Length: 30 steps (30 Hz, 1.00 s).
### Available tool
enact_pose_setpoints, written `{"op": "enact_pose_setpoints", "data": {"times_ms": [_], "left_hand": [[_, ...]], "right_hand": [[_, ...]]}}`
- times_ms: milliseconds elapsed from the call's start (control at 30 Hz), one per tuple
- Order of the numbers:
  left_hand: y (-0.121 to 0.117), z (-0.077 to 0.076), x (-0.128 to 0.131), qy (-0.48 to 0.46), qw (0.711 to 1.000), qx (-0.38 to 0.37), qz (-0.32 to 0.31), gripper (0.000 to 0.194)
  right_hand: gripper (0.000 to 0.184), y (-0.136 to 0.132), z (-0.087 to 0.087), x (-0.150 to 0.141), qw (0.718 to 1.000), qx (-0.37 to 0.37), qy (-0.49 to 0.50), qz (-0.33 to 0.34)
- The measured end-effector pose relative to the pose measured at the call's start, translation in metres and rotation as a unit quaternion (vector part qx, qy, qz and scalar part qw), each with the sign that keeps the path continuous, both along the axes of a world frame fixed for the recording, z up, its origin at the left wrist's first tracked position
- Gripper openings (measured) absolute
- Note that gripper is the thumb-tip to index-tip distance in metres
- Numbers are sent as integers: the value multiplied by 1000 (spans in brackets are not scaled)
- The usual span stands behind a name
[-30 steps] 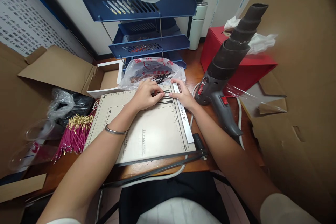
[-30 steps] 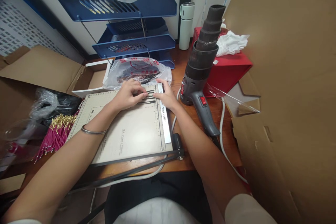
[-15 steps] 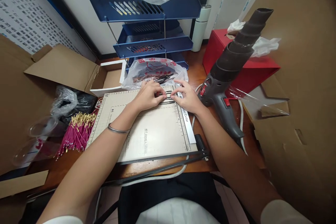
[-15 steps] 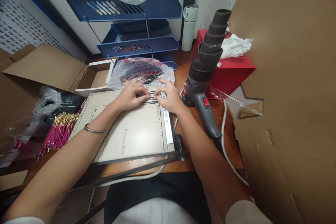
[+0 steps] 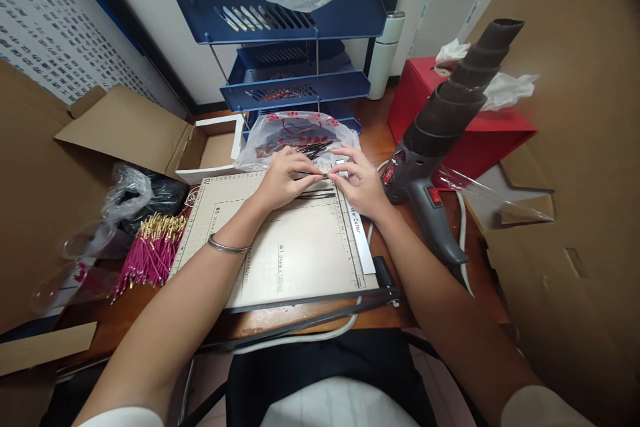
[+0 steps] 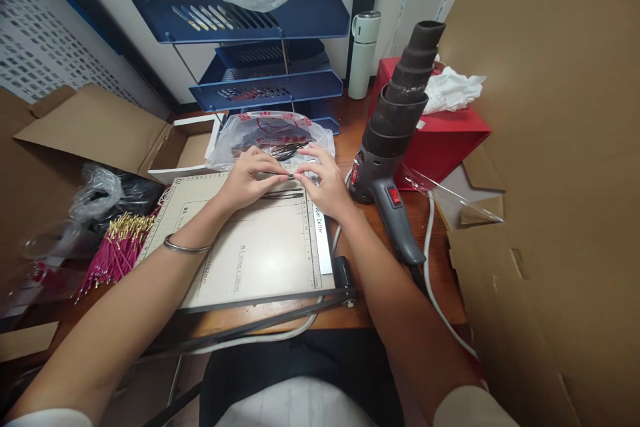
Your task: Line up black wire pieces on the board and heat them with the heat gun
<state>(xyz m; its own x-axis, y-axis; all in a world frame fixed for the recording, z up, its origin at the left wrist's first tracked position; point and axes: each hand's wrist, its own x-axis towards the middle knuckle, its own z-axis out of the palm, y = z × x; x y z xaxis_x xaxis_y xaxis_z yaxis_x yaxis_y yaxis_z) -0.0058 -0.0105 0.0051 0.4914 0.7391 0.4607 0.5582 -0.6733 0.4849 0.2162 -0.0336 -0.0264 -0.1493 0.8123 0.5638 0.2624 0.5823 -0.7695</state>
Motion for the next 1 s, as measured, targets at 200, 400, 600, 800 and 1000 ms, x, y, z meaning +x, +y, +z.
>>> {"op": "enact_pose_setpoints", "data": {"times_ms": [200, 400, 600, 800, 1000], "left_hand": [[0, 2, 2, -34, 999, -4, -1, 17], [1, -1, 4, -29, 1000, -6, 10, 18], [2, -1, 3, -3, 1000, 6, -6, 17], [1, -1, 6, 3, 1000, 0, 9, 15], [1, 3, 0, -38, 999, -14, 33, 34]], "right_hand": [[3, 2, -2, -1, 1000, -7, -4, -3], [8, 2, -5, -3, 1000, 3, 13, -20], [9, 0, -5, -5, 1000, -13, 14, -19], [9, 1, -4, -4, 999, -29, 13, -23], [5, 6, -4, 1, 997, -68, -35, 2]]}}
